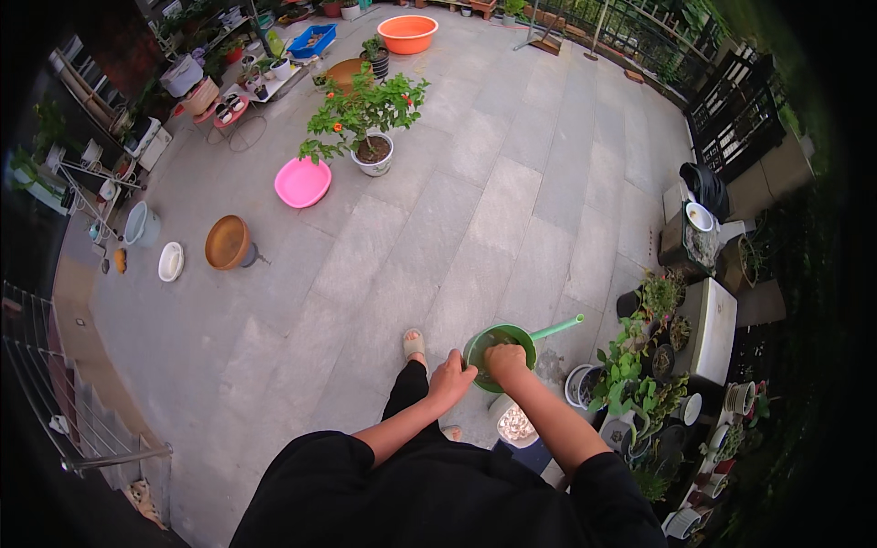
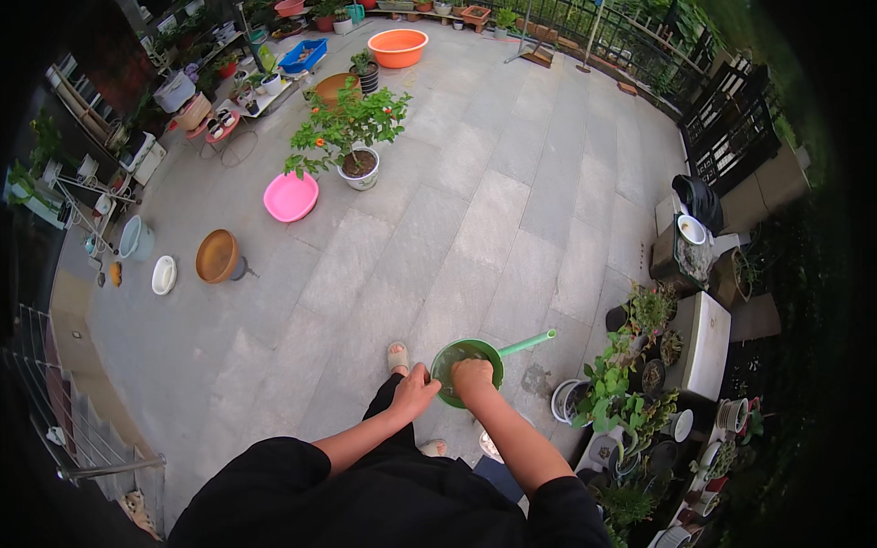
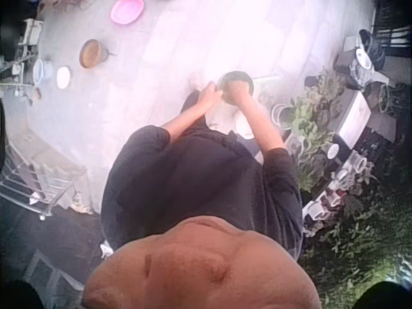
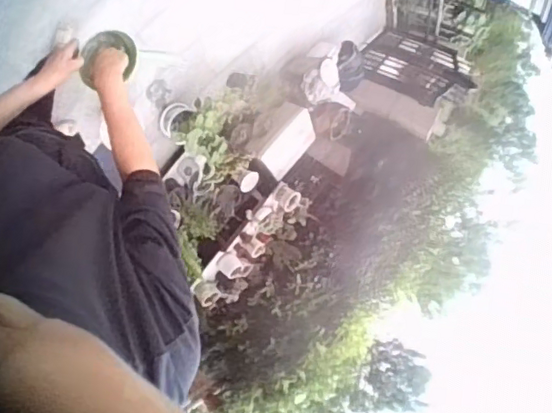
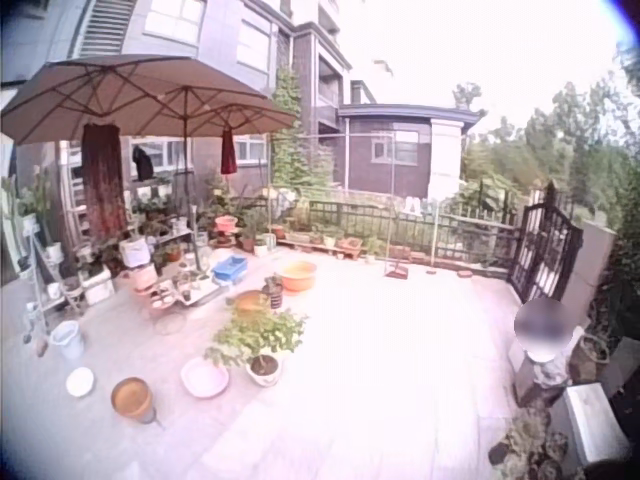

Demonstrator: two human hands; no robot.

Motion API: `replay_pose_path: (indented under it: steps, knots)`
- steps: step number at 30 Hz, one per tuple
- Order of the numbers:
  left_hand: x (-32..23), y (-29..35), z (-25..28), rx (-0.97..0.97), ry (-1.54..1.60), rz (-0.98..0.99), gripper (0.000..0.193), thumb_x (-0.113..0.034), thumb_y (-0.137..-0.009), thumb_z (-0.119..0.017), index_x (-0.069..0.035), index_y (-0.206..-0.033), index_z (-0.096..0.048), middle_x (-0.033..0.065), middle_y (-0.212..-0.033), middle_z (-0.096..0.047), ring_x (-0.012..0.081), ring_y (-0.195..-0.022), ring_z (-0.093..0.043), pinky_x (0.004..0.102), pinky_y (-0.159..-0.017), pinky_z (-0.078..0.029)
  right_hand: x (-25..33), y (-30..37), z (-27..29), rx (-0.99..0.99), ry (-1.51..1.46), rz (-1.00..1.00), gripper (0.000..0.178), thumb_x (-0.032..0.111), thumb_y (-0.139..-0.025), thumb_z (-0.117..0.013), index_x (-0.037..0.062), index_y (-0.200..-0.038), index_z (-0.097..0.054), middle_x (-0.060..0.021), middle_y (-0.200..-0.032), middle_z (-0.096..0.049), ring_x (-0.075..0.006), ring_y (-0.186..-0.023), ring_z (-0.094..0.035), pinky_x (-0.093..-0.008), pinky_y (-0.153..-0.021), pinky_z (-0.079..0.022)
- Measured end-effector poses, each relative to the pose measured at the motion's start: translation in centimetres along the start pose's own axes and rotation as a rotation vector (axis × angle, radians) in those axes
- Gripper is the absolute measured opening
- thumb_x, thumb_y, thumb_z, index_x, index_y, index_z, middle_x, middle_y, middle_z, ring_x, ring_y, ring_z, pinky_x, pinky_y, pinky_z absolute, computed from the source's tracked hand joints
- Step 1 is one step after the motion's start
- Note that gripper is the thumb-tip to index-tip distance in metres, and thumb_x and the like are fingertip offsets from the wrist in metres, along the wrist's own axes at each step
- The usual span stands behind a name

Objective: The person fills a green watering can at a kitchen sink, carries it and a container of food scraps to a balcony, and waters several potted plants. The person also moves a plant pot and washes hands at an outdoor sink.

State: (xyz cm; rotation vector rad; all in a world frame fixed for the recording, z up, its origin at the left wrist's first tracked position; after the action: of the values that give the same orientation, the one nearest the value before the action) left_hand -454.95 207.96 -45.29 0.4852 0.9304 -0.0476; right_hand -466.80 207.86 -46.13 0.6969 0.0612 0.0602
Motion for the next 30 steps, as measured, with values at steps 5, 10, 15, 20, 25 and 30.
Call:
replay_pose_path:
  steps: [5, 10, 15, 20, 25, 30]
  knots:
    - [0.7, -5.5, 4.3, -0.004, 0.048, -0.002, 0.030, -0.025, -0.077, -0.054, 0.001, -0.086, -0.042, 0.0245, -0.073, -0.059, 0.0432, -0.071, -0.058, 0.0509, -0.063, -0.045, 4.0, -6.4, 2.6, 0.199, -0.140, 0.191, 0.028, 0.022, -0.081, -0.050, 0.0025, -0.093, -0.066, -0.0177, -0.097, -0.065, -0.0303, -0.091, -0.064, -0.0388, -0.074, -0.052]
    - [0.1, -11.1, 10.9, -0.101, -0.045, -0.039, 0.029, -0.023, -0.077, -0.054, 0.001, -0.087, -0.041, 0.0266, -0.074, -0.059, 0.0449, -0.071, -0.057, 0.0519, -0.063, -0.045, 6.5, -12.0, 11.9, -0.006, -0.115, 0.237, 0.029, 0.021, -0.082, -0.050, 0.0034, -0.102, -0.061, -0.0170, -0.095, -0.065, -0.0277, -0.090, -0.064, -0.0376, -0.074, -0.052]
    - [-0.6, -17.3, 15.1, -0.173, 0.062, 0.092, 0.026, -0.023, -0.075, -0.056, -0.001, -0.079, -0.043, 0.0187, -0.067, -0.056, 0.0377, -0.066, -0.056, 0.0451, -0.060, -0.043, 5.0, -18.4, 15.8, -0.176, 0.066, 0.097, 0.031, 0.026, -0.081, -0.053, 0.0054, -0.104, -0.058, -0.0141, -0.090, -0.065, -0.0243, -0.085, -0.066, -0.0366, -0.069, -0.053]
    - [-1.7, -23.0, 17.3, -0.225, 0.115, 0.141, 0.028, -0.024, -0.075, -0.056, 0.000, -0.083, -0.045, 0.0219, -0.071, -0.059, 0.0422, -0.071, -0.058, 0.0488, -0.063, -0.045, 4.9, -23.2, 19.3, 0.009, -0.033, 0.240, 0.030, 0.029, -0.081, -0.052, 0.0032, -0.091, -0.063, -0.0166, -0.090, -0.065, -0.0284, -0.084, -0.065, -0.0384, -0.068, -0.052]
    - [-2.2, -29.3, 18.7, -0.322, 0.168, 0.239, 0.026, -0.023, -0.076, -0.056, 0.002, -0.079, -0.047, 0.0197, -0.070, -0.057, 0.0342, -0.065, -0.057, 0.0420, -0.060, -0.044, 2.4, -28.2, 27.7, -0.326, -0.183, 0.237, 0.035, 0.038, -0.078, -0.056, 0.0036, -0.075, -0.065, -0.0174, -0.085, -0.065, -0.0334, -0.075, -0.064, -0.0415, -0.069, -0.051]
    - [-1.8, -34.3, 19.1, -0.446, 0.294, 0.327, 0.021, -0.018, -0.077, -0.056, 0.000, -0.077, -0.045, 0.0131, -0.064, -0.053, 0.0223, -0.054, -0.054, 0.0362, -0.047, -0.042, -0.4, -31.1, 35.2, -0.369, -0.300, 0.491, 0.022, 0.028, -0.075, -0.061, 0.0063, -0.077, -0.067, -0.0130, -0.096, -0.063, -0.0299, -0.088, -0.061, -0.0399, -0.077, -0.048]
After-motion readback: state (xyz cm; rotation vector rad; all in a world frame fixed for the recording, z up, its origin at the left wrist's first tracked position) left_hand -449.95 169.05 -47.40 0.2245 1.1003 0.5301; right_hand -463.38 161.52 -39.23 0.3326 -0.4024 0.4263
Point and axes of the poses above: each hand's wrist, its own y-axis away from the middle knuckle, its own z-axis out of the back of the hand, x = y × z, the point moved 9 cm from there along -y, towards the middle knuckle
